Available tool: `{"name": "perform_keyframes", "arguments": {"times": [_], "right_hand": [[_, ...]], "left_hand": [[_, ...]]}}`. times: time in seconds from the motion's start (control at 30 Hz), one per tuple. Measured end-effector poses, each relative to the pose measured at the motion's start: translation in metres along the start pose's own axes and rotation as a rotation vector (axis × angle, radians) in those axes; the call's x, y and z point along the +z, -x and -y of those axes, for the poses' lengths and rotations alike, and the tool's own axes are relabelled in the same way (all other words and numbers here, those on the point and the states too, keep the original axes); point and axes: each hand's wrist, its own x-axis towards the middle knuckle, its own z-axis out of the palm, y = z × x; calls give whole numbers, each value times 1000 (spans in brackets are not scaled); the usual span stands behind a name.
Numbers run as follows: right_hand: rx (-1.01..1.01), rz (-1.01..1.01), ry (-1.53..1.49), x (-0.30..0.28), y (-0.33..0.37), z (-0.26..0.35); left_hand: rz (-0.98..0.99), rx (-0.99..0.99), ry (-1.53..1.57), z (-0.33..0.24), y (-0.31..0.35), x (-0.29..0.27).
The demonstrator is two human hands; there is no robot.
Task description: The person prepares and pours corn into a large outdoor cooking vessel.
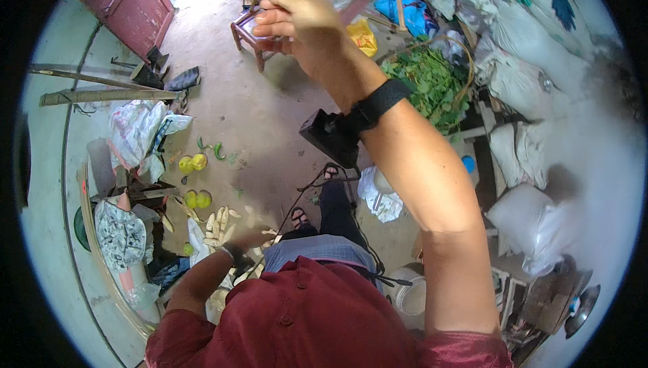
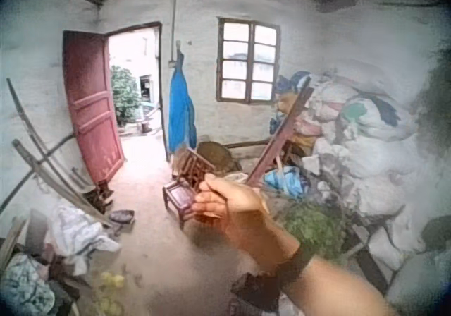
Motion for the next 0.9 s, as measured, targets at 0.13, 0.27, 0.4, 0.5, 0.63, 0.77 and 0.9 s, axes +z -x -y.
{"name": "perform_keyframes", "arguments": {"times": [0.13,0.27,0.4,0.5,0.63,0.77,0.9], "right_hand": [[8,32,-42,-14,-64,15],[19,69,-101,-21,-131,40],[-45,158,-12,-28,-196,56],[-91,216,-26,-8,-236,66],[-97,298,-54,22,-286,79],[-28,431,-158,67,-342,106],[102,579,-249,105,-405,117]], "left_hand": [[-140,-277,52,29,-48,-4],[25,-75,270,32,-88,-43],[21,-178,384,-49,-107,-117],[-60,-192,585,-62,-130,-149],[-317,-125,309,-75,-172,-177],[-356,-65,242,-47,-212,-183],[-179,106,337,-43,-226,-227]]}}
